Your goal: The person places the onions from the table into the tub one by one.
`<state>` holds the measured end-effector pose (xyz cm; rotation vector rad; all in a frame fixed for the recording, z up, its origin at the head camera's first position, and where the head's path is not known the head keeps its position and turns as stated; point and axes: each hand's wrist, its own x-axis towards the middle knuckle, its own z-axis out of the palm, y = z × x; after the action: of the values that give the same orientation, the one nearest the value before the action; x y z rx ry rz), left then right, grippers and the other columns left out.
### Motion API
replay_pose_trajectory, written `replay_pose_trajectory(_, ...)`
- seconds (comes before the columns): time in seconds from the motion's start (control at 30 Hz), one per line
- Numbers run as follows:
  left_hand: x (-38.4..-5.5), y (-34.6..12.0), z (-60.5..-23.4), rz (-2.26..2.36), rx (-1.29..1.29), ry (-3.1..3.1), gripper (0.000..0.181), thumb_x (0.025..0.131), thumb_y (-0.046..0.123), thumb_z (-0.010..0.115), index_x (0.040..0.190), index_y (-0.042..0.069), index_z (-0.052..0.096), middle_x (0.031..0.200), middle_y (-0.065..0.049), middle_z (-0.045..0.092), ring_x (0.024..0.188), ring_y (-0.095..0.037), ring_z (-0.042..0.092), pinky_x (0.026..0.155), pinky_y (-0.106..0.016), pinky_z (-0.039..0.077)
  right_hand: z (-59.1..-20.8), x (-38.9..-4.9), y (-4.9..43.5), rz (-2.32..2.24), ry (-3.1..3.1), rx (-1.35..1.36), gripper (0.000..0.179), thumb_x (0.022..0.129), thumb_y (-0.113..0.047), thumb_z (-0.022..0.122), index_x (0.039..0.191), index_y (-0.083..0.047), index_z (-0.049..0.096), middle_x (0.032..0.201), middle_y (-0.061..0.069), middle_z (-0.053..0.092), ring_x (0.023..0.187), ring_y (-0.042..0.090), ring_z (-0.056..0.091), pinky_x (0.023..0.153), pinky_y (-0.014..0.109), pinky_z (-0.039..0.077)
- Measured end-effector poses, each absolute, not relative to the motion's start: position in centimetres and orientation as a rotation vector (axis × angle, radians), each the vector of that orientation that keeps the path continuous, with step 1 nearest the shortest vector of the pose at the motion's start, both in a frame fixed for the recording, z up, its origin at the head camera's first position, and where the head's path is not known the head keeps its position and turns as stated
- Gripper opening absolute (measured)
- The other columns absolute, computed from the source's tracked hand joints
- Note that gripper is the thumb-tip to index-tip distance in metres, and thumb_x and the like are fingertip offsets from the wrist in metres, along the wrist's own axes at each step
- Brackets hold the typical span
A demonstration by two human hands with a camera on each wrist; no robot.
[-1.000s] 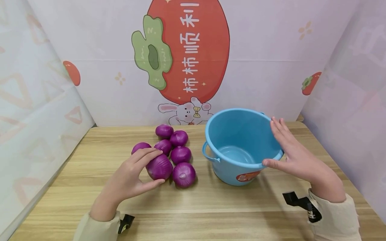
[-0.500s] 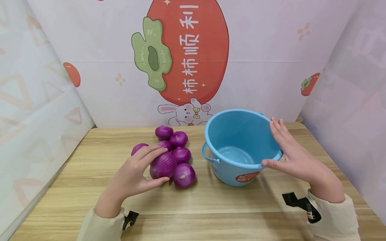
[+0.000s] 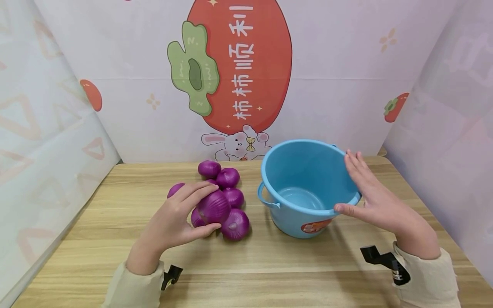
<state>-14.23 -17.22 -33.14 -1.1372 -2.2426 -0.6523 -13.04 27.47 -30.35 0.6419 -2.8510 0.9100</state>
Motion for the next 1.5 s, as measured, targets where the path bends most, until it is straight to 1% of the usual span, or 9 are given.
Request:
replay_pose_trajectory(0.27, -14.4, -16.3, -32.6, -0.639, -1.138, -2.229, 0.070, 0.077, 0.052, 0.081, 0.130, 0.009, 0.063, 0.131, -0.006, 0.063, 0.121, -0.022, 0.060, 0.109, -0.017, 0.041, -30.1, -13.0, 27.7, 0.898, -2.844, 0.641, 0.116, 0.079, -0.035, 0.082, 0.160, -0.009, 0.002, 0.169, 0.006, -0.007, 0.154, 0.032, -0.016, 0.104, 0.083, 0.014)
replay_pose_trajectory(0.43, -14.6, -15.7, -32.1, -0.642, -1.154, -2.217, 0.072, 0.073, 0.047, 0.085, 0.131, 0.010, 0.063, 0.131, -0.005, 0.063, 0.121, -0.021, 0.059, 0.103, -0.027, 0.050, -30.2, -12.9, 27.8, 0.903, -2.838, 0.638, 0.116, 0.079, -0.033, 0.082, 0.160, -0.010, 0.003, 0.169, 0.005, -0.007, 0.155, 0.031, -0.015, 0.104, 0.083, 0.016)
replay_pose_trajectory(0.63, -14.8, -15.2, -31.8, -0.652, -1.186, -2.202, 0.070, 0.081, 0.057, 0.074, 0.131, 0.009, 0.062, 0.130, -0.005, 0.062, 0.119, -0.021, 0.061, 0.093, -0.039, 0.058, -30.3, -12.9, 27.8, 0.898, -2.825, 0.662, 0.116, 0.079, -0.034, 0.083, 0.160, -0.009, 0.004, 0.169, 0.007, -0.006, 0.155, 0.033, -0.014, 0.101, 0.084, 0.018)
replay_pose_trajectory(0.83, -14.8, -14.9, -31.6, -0.659, -1.192, -2.188, 0.071, 0.080, 0.056, 0.077, 0.131, 0.009, 0.062, 0.131, -0.005, 0.062, 0.121, -0.021, 0.060, 0.092, -0.040, 0.058, -30.4, -12.9, 27.7, 0.904, -2.820, 0.657, 0.117, 0.078, -0.034, 0.083, 0.160, -0.009, 0.004, 0.169, 0.008, -0.005, 0.155, 0.034, -0.014, 0.100, 0.084, 0.020)
replay_pose_trajectory(0.93, -14.7, -14.7, -31.6, -0.664, -1.193, -2.181, 0.071, 0.082, 0.060, 0.072, 0.131, 0.009, 0.062, 0.131, -0.005, 0.062, 0.121, -0.021, 0.059, 0.093, -0.039, 0.057, -30.5, -12.8, 27.7, 0.902, -2.824, 0.653, 0.117, 0.077, -0.033, 0.084, 0.160, -0.010, 0.004, 0.169, 0.007, -0.006, 0.155, 0.033, -0.013, 0.097, 0.084, 0.023)
replay_pose_trajectory(1.07, -14.6, -14.5, -31.6, -0.673, -1.199, -2.165, 0.072, 0.082, 0.060, 0.071, 0.130, 0.007, 0.062, 0.130, -0.006, 0.062, 0.121, -0.021, 0.059, 0.093, -0.038, 0.057, -30.5, -12.7, 27.7, 0.906, -2.819, 0.660, 0.117, 0.078, -0.033, 0.084, 0.160, -0.010, 0.004, 0.169, 0.006, -0.006, 0.155, 0.033, -0.014, 0.099, 0.084, 0.021)
replay_pose_trajectory(1.3, -14.6, -14.4, -31.5, -0.664, -1.193, -2.175, 0.074, 0.074, 0.051, 0.083, 0.130, 0.007, 0.062, 0.131, -0.005, 0.062, 0.122, -0.021, 0.058, 0.093, -0.041, 0.058, -30.7, -12.7, 27.3, 0.920, -2.827, 0.654, 0.116, 0.078, -0.034, 0.083, 0.160, -0.010, 0.004, 0.169, 0.005, -0.007, 0.155, 0.031, -0.014, 0.101, 0.083, 0.020)
replay_pose_trajectory(1.37, -14.7, -14.3, -31.4, -0.673, -1.197, -2.167, 0.074, 0.076, 0.052, 0.082, 0.130, 0.007, 0.062, 0.131, -0.005, 0.062, 0.123, -0.021, 0.058, 0.093, -0.041, 0.058, -30.7, -12.8, 27.3, 0.922, -2.819, 0.658, 0.117, 0.078, -0.035, 0.083, 0.160, -0.010, 0.004, 0.169, 0.005, -0.006, 0.155, 0.031, -0.014, 0.102, 0.083, 0.018)
replay_pose_trajectory(1.5, -15.0, -13.8, -31.0, -0.689, -1.211, -2.135, 0.072, 0.083, 0.060, 0.071, 0.131, 0.007, 0.062, 0.131, -0.006, 0.062, 0.123, -0.022, 0.058, 0.095, -0.039, 0.057, -30.6, -12.9, 27.5, 0.919, -2.809, 0.669, 0.117, 0.077, -0.036, 0.084, 0.160, -0.009, 0.005, 0.169, 0.006, -0.006, 0.155, 0.031, -0.014, 0.103, 0.083, 0.015)
